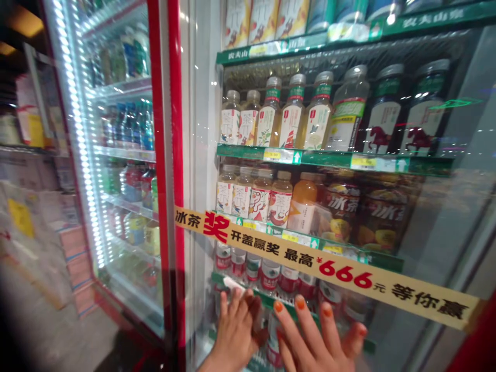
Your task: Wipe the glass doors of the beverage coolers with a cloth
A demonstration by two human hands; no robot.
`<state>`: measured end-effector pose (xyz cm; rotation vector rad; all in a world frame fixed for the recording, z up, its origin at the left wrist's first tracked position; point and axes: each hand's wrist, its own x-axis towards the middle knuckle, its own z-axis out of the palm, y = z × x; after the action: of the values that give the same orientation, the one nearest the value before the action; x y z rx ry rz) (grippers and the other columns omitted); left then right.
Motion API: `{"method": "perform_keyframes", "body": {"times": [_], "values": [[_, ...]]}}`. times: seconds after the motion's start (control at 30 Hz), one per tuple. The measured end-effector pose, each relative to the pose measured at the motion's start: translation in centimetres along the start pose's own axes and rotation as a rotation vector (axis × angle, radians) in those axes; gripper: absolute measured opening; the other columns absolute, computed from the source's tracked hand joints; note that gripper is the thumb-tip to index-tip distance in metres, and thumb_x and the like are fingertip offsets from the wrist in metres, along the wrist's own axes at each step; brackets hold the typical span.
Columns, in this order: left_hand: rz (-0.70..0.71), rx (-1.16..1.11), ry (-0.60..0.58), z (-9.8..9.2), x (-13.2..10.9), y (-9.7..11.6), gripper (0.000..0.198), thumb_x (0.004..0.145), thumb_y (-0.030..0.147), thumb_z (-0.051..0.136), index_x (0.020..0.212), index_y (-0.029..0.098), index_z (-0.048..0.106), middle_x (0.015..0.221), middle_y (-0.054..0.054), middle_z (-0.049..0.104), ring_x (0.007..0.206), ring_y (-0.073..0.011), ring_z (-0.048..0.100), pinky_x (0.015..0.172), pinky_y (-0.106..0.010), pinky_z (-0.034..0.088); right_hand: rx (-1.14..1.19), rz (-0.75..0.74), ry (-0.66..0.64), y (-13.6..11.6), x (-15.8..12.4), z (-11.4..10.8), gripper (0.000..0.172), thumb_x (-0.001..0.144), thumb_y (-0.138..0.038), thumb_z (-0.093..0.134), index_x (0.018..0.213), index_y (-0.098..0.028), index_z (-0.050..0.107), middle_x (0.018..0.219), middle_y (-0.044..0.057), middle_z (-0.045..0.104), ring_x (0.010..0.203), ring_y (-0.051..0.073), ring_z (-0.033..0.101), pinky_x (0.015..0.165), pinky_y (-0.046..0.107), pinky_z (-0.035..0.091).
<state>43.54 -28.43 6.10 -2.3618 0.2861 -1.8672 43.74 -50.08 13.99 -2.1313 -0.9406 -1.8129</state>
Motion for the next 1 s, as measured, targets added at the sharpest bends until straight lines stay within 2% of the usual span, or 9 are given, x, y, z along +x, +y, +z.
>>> {"method": "perform_keyframes", "body": {"times": [0.1, 0.2, 0.3, 0.43, 0.57, 0.7, 0.8, 0.9, 1.0], "values": [[-0.336, 0.029, -0.021, -0.5, -0.2, -4.3, 0.080, 0.107, 0.041, 0.046, 0.175, 0.018, 0.012, 0.184, -0.010, 0.008, 0.173, -0.0271, 0.002, 0.142, -0.058, 0.001, -0.078, -0.019, 0.017, -0.6, 2.8, 1.8, 0.079, 0.101, -0.051, 0.064, 0.172, -0.037, 0.030, 0.179, -0.003, 0.026, 0.171, 0.031, 0.008, 0.139, 0.061, -0.001], [-0.613, -0.049, 0.035, -0.7, 4.7, -6.8, 0.075, 0.110, 0.034, 0.038, 0.175, 0.017, 0.004, 0.184, -0.016, 0.005, 0.172, -0.0308, -0.006, 0.139, -0.068, 0.004, -0.156, 0.055, -0.002, -0.5, 4.1, 3.3, 0.078, 0.100, -0.057, 0.066, 0.169, -0.035, 0.038, 0.172, 0.003, 0.044, 0.169, 0.033, 0.020, 0.138, 0.064, 0.003], [-0.444, -0.082, 0.026, -0.7, 8.4, -4.9, 0.074, 0.111, 0.045, 0.037, 0.175, 0.018, 0.012, 0.184, -0.012, 0.015, 0.173, -0.0311, -0.002, 0.139, -0.064, -0.002, -0.161, 0.091, 0.010, -0.5, 4.0, 3.8, 0.074, 0.100, -0.060, 0.067, 0.166, -0.038, 0.042, 0.167, 0.002, 0.053, 0.167, 0.033, 0.029, 0.138, 0.062, 0.009], [-0.033, -0.034, 0.014, -0.8, 4.7, -2.6, 0.074, 0.107, 0.049, 0.050, 0.173, 0.027, 0.026, 0.181, -0.001, 0.026, 0.173, -0.0269, 0.008, 0.142, -0.056, -0.004, -0.142, 0.082, 0.051, -0.6, 3.7, 3.7, 0.070, 0.102, -0.057, 0.065, 0.166, -0.037, 0.044, 0.166, 0.002, 0.053, 0.167, 0.030, 0.028, 0.139, 0.058, 0.010], [-0.239, -0.012, -0.016, -0.7, 1.5, -6.0, 0.079, 0.104, 0.027, 0.053, 0.175, 0.027, 0.019, 0.182, -0.004, 0.022, 0.173, -0.0250, 0.005, 0.143, -0.056, 0.003, -0.120, 0.085, 0.060, -0.7, 3.9, 3.7, 0.071, 0.102, -0.060, 0.065, 0.165, -0.036, 0.045, 0.159, 0.002, 0.062, 0.167, 0.029, 0.030, 0.140, 0.056, 0.010], [-0.543, -0.065, 0.077, -0.8, 7.0, -7.1, 0.076, 0.108, 0.023, 0.041, 0.175, 0.021, 0.006, 0.184, -0.012, 0.008, 0.173, -0.0293, -0.001, 0.141, -0.064, 0.005, -0.122, 0.108, 0.063, -0.7, 3.9, 3.7, 0.073, 0.100, -0.061, 0.067, 0.165, -0.038, 0.044, 0.154, 0.002, 0.066, 0.164, 0.031, 0.035, 0.139, 0.059, 0.012], [-0.320, -0.077, 0.055, -1.0, 9.4, -4.8, 0.074, 0.108, 0.027, 0.043, 0.175, 0.021, 0.013, 0.183, -0.008, 0.019, 0.173, -0.0266, 0.004, 0.142, -0.057, 0.003, -0.116, 0.097, 0.066, -0.7, 3.9, 3.6, 0.072, 0.101, -0.061, 0.066, 0.166, -0.037, 0.044, 0.156, 0.002, 0.064, 0.165, 0.031, 0.034, 0.139, 0.059, 0.012], [-0.004, -0.038, -0.018, -1.2, 7.0, -4.0, 0.071, 0.107, 0.034, 0.047, 0.173, 0.029, 0.023, 0.179, 0.001, 0.032, 0.173, -0.0246, 0.009, 0.142, -0.055, -0.001, -0.116, 0.084, 0.064, -0.7, 3.9, 3.5, 0.075, 0.100, -0.061, 0.067, 0.167, -0.037, 0.042, 0.157, 0.002, 0.064, 0.163, 0.031, 0.037, 0.139, 0.058, 0.011], [-0.069, 0.005, -0.009, -1.1, 4.9, -7.1, 0.073, 0.108, 0.034, 0.048, 0.174, 0.028, 0.019, 0.182, -0.001, 0.024, 0.173, -0.0261, 0.006, 0.142, -0.058, -0.002, -0.125, 0.081, 0.076, -0.6, 4.1, 3.5, 0.076, 0.099, -0.063, 0.068, 0.166, -0.036, 0.044, 0.155, 0.001, 0.065, 0.163, 0.031, 0.038, 0.140, 0.057, 0.011]]}}
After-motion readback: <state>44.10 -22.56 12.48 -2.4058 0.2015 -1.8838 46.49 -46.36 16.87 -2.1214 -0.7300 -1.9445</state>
